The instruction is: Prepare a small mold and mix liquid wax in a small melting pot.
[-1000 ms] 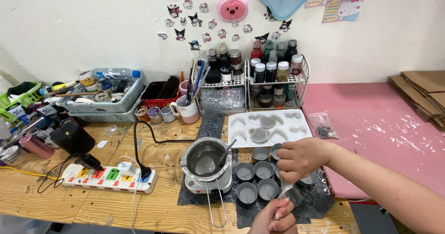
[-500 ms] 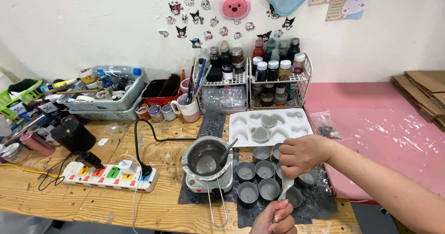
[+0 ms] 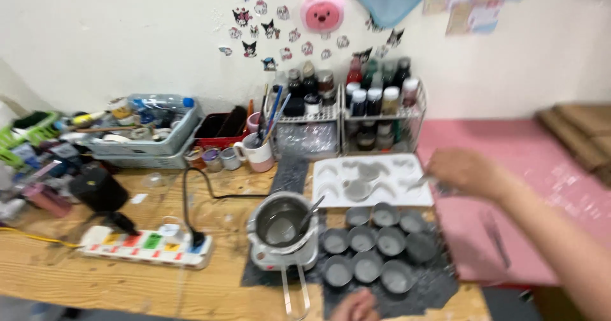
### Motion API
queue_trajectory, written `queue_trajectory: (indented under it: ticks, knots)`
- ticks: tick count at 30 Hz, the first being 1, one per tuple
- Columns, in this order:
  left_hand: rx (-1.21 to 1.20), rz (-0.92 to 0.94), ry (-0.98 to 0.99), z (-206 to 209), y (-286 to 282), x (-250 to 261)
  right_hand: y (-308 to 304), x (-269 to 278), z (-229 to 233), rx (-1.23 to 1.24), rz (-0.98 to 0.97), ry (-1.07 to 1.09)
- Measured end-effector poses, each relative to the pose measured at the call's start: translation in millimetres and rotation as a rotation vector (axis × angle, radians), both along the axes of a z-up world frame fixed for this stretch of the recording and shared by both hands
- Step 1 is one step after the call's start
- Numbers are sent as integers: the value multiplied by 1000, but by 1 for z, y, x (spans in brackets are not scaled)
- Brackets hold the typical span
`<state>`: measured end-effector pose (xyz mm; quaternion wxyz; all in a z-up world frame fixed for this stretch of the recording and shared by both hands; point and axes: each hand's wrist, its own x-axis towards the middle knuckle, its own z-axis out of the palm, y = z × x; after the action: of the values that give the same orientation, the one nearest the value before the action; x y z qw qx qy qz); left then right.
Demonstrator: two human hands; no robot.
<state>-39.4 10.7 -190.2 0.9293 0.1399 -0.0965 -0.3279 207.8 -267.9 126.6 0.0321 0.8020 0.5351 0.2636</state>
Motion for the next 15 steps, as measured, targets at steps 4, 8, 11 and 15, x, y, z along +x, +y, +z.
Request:
queue_trajectory:
  ticks: [4, 8, 11, 15]
  knots:
    - [61, 256, -199, 178, -3, -18, 34, -67, 46, 89, -26, 174]
    - [414, 409, -181, 237, -15, -2, 52, -98, 41, 309, 47, 439]
    - [508, 479, -217, 253, -18, 15, 59, -109, 22, 416, -4, 772]
    - [544, 605, -235, 257, -17, 39, 60, -102, -26, 683, -80, 1418]
